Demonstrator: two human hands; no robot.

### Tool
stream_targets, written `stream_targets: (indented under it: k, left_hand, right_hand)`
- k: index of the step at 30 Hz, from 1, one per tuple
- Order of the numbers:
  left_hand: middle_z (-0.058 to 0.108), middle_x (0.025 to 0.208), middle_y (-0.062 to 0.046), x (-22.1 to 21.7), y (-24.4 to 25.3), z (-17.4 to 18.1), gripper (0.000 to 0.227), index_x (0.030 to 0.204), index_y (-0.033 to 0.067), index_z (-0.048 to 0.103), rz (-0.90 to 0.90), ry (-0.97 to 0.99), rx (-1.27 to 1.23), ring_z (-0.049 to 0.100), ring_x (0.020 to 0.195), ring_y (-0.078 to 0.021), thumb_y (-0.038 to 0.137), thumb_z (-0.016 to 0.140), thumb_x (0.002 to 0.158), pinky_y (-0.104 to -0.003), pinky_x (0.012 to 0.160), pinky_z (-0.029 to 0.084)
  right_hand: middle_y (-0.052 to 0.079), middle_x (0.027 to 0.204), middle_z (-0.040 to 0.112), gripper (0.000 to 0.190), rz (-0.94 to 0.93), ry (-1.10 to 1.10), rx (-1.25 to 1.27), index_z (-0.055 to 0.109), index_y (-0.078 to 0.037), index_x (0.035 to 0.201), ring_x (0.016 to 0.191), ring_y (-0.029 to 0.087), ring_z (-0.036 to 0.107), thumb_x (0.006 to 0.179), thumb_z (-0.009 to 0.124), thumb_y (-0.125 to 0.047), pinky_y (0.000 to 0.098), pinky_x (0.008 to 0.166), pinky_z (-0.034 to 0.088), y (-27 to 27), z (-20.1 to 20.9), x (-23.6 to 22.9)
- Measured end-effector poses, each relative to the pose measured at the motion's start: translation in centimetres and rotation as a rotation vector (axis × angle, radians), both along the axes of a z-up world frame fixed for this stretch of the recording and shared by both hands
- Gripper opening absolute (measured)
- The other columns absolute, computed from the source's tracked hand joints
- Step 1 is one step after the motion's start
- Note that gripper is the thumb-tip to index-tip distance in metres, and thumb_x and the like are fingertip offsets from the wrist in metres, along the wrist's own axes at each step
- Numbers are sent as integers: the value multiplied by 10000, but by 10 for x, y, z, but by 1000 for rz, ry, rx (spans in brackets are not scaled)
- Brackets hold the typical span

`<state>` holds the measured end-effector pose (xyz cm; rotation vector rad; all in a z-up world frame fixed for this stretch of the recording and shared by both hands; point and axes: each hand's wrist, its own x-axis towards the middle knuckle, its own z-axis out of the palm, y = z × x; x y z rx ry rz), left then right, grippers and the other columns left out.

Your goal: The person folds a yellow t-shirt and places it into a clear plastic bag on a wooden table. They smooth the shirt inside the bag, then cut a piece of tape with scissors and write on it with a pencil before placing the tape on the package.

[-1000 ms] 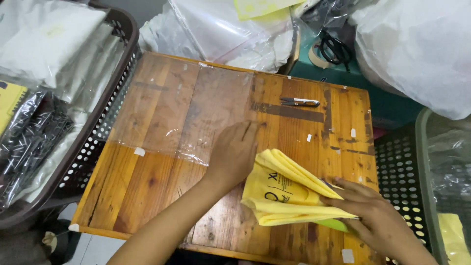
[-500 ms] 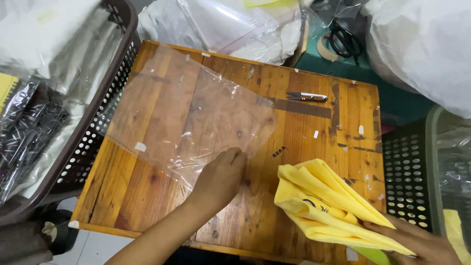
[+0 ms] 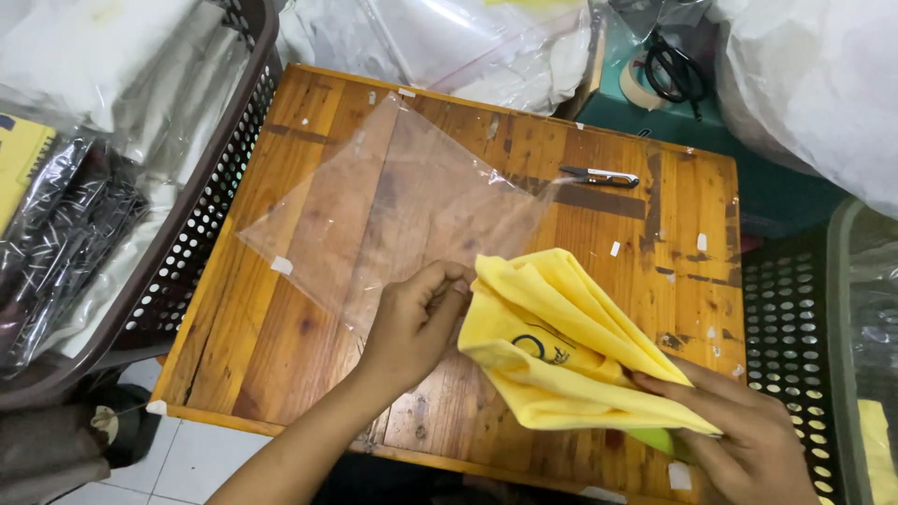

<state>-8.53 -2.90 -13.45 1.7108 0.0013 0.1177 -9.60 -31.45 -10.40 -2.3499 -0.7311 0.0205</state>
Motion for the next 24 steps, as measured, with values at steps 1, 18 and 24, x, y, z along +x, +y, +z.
stream_targets:
  k: [1, 18, 24]
  left_hand:
    - [566, 602, 22, -2, 1, 2, 145, 836, 67, 595, 3, -2, 0, 450, 483, -43, 93, 453, 850, -184, 437, 347]
    - [615, 1005, -108, -15, -3, 23, 216, 954, 14, 529, 149, -707, 638, 599, 857, -263, -51, 438, 769, -294, 717, 490]
    - [510, 1122, -249, -21, -9, 12, 271, 1038, -116, 509, -37, -782, 855, 527, 1008, -354, -43, 357, 826, -428, 896, 433]
  right_hand:
    - [66, 1101, 624, 281, 3, -2, 0, 639, -106, 997, 997, 195, 625, 753, 502, -131, 269, 835, 467, -1, -2, 1]
    - [-67, 1168, 574, 337, -194, -118, -410, 598, -303, 1058, 938, 89, 606, 730, 530, -264, 252, 685, 483, 9, -18, -6]
    - [-79, 1148, 578, 317, -300, -204, -514, 600, -337, 1013, 734, 113, 637, 701, 558, -305, 303, 476, 496, 19, -25, -15]
